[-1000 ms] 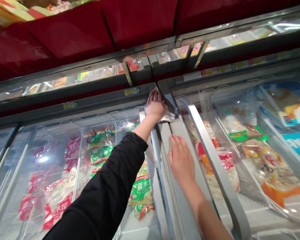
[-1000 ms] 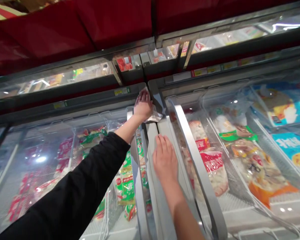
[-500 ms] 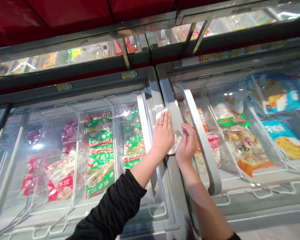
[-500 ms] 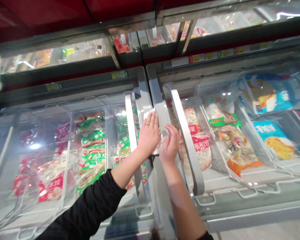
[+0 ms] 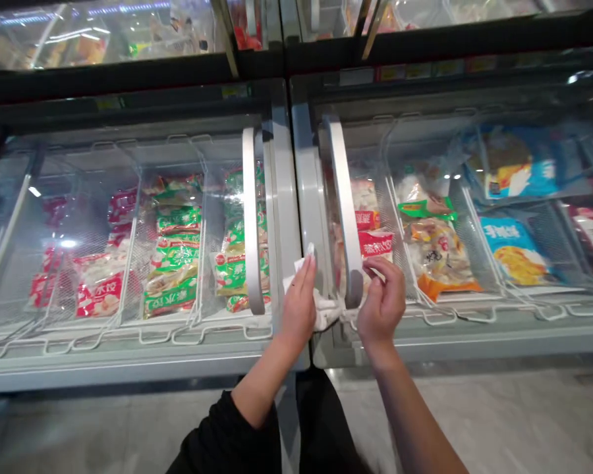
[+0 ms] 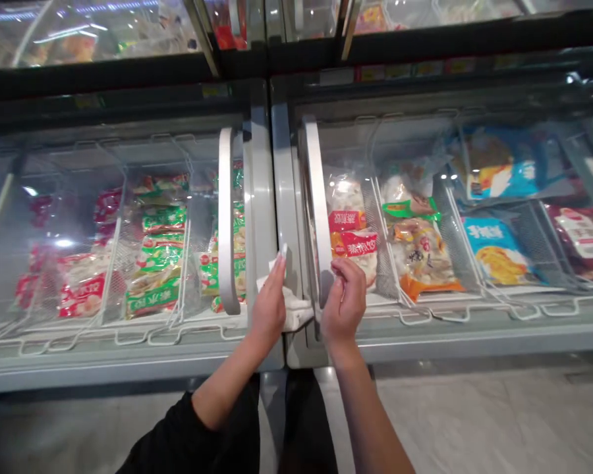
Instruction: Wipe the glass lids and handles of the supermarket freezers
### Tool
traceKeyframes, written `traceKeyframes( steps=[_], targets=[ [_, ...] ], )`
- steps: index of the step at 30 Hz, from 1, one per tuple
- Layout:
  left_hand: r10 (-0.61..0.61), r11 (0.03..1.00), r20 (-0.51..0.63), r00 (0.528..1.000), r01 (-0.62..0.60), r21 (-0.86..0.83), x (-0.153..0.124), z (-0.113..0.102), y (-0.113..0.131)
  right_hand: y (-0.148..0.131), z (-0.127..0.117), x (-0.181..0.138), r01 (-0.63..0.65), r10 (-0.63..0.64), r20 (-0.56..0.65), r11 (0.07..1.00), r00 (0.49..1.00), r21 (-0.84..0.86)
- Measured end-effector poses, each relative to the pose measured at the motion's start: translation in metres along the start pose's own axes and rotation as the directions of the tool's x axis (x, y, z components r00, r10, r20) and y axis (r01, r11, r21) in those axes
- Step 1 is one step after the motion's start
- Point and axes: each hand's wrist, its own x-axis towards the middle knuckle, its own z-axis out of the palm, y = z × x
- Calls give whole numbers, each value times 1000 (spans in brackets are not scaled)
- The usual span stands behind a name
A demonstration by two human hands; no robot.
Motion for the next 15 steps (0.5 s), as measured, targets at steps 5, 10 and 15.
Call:
traceKeyframes(
  steps=[5,10,15],
  targets=[
    [149,988,141,979,-154,22,18,22,58,45,-38,-11,-90,98,76,991,992,-100],
    [122,959,185,975,-164,233,60,42,87,86,-47,-7,-67,100,202,984,974,-165],
    [26,967,131,991,-58,247,165,33,68,100,-32,5,122,-30,379,967,925,-221]
  ],
)
